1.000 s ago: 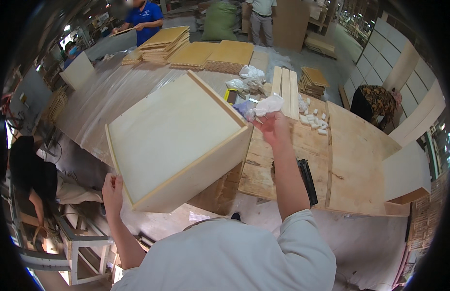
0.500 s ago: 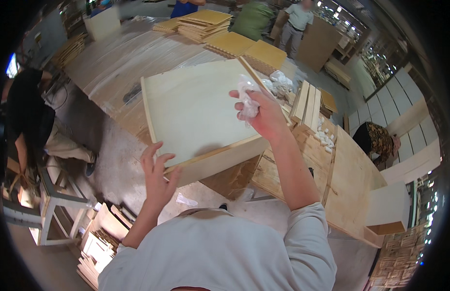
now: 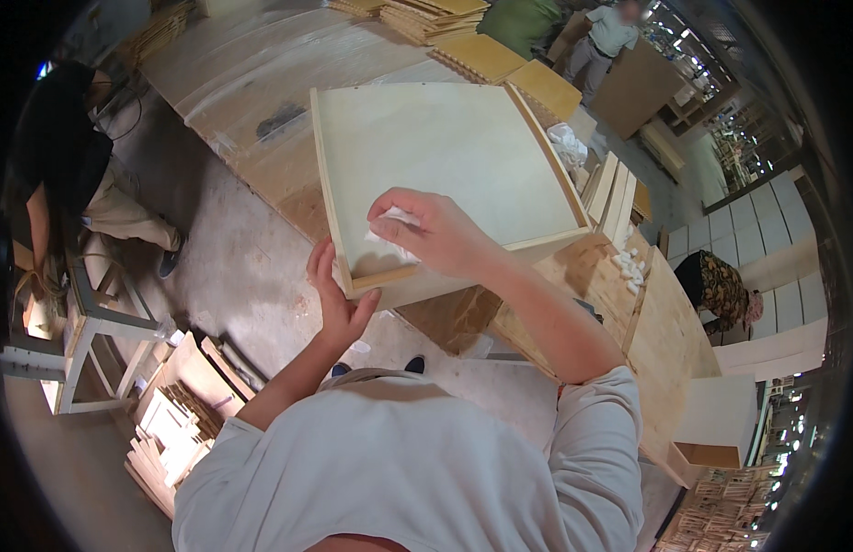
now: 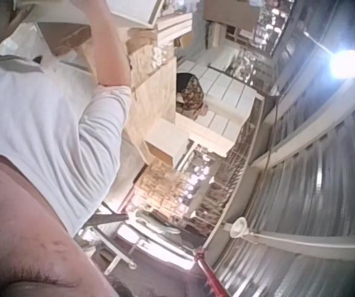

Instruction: The person assembles a wooden box by aligning panels and securing them with a pneumatic nail gun. They repeatedly position the box, fire nails along the edges, and flip the unit to access different sides. The person also applies adhesive to edges and attaches trim pieces before nailing them in place.

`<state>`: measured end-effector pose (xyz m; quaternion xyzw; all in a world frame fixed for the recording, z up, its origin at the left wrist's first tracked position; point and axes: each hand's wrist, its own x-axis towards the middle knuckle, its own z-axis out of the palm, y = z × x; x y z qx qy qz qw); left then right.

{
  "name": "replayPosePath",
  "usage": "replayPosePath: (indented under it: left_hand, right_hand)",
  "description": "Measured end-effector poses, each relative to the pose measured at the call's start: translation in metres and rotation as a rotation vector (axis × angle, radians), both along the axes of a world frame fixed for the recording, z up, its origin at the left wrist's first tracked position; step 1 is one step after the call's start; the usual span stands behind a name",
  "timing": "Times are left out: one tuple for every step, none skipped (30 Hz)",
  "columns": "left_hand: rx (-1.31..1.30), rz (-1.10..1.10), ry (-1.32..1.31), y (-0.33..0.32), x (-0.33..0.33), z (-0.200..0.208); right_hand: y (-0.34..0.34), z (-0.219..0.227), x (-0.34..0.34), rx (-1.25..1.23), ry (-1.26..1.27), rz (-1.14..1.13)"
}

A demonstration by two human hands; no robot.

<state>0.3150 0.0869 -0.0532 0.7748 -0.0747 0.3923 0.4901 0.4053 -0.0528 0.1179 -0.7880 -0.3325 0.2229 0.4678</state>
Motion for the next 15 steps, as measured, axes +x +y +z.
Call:
replayPosePath:
  left_hand:
    - [-0.017, 0.001, 0.006, 0.000, 0.004, -0.004]
    - [-0.020, 0.011, -0.004, 0.000, 0.005, -0.008]
    - [-0.024, 0.022, -0.015, 0.000, 0.006, -0.013]
    - [-0.026, 0.027, -0.027, -0.001, 0.008, -0.014]
    - [-0.026, 0.027, -0.032, -0.002, 0.009, -0.016]
    - [-0.026, 0.027, -0.038, -0.002, 0.010, -0.018]
    - [-0.025, 0.027, -0.045, -0.001, 0.010, -0.018]
    - [-0.018, 0.032, -0.044, -0.001, 0.010, -0.018]
    - [-0.010, 0.037, -0.043, -0.001, 0.010, -0.019]
    - [-0.003, 0.042, -0.044, -0.001, 0.011, -0.019]
    - [-0.001, 0.046, -0.045, -0.001, 0.011, -0.020]
    - [0.001, 0.049, -0.046, -0.001, 0.011, -0.021]
    - [0.004, 0.054, -0.045, -0.001, 0.011, -0.021]
    - [0.006, 0.053, -0.048, -0.001, 0.011, -0.021]
    - [0.009, 0.052, -0.051, -0.001, 0.011, -0.021]
  right_hand:
    - [0.002, -0.003, -0.003, -0.012, -0.125, 0.014]
    - [0.003, -0.005, -0.006, -0.031, -0.156, 0.023]
    - [0.004, -0.005, -0.010, -0.049, -0.187, 0.034]
    - [0.004, -0.005, -0.011, -0.067, -0.219, 0.037]
    - [0.004, -0.006, -0.011, -0.083, -0.230, 0.046]
    - [0.005, -0.008, -0.012, -0.099, -0.241, 0.055]
    - [0.006, -0.009, -0.012, -0.113, -0.253, 0.064]
    - [0.007, -0.009, -0.012, -0.144, -0.256, 0.065]
    - [0.008, -0.009, -0.012, -0.174, -0.260, 0.066]
    - [0.010, -0.009, -0.012, -0.204, -0.265, 0.067]
    - [0.010, -0.011, -0.012, -0.208, -0.288, 0.077]
    - [0.011, -0.015, -0.011, -0.212, -0.312, 0.087]
    - [0.011, -0.017, -0.011, -0.215, -0.334, 0.098]
    - [0.011, -0.017, -0.011, -0.209, -0.350, 0.102]
    - [0.011, -0.016, -0.012, -0.202, -0.366, 0.105]
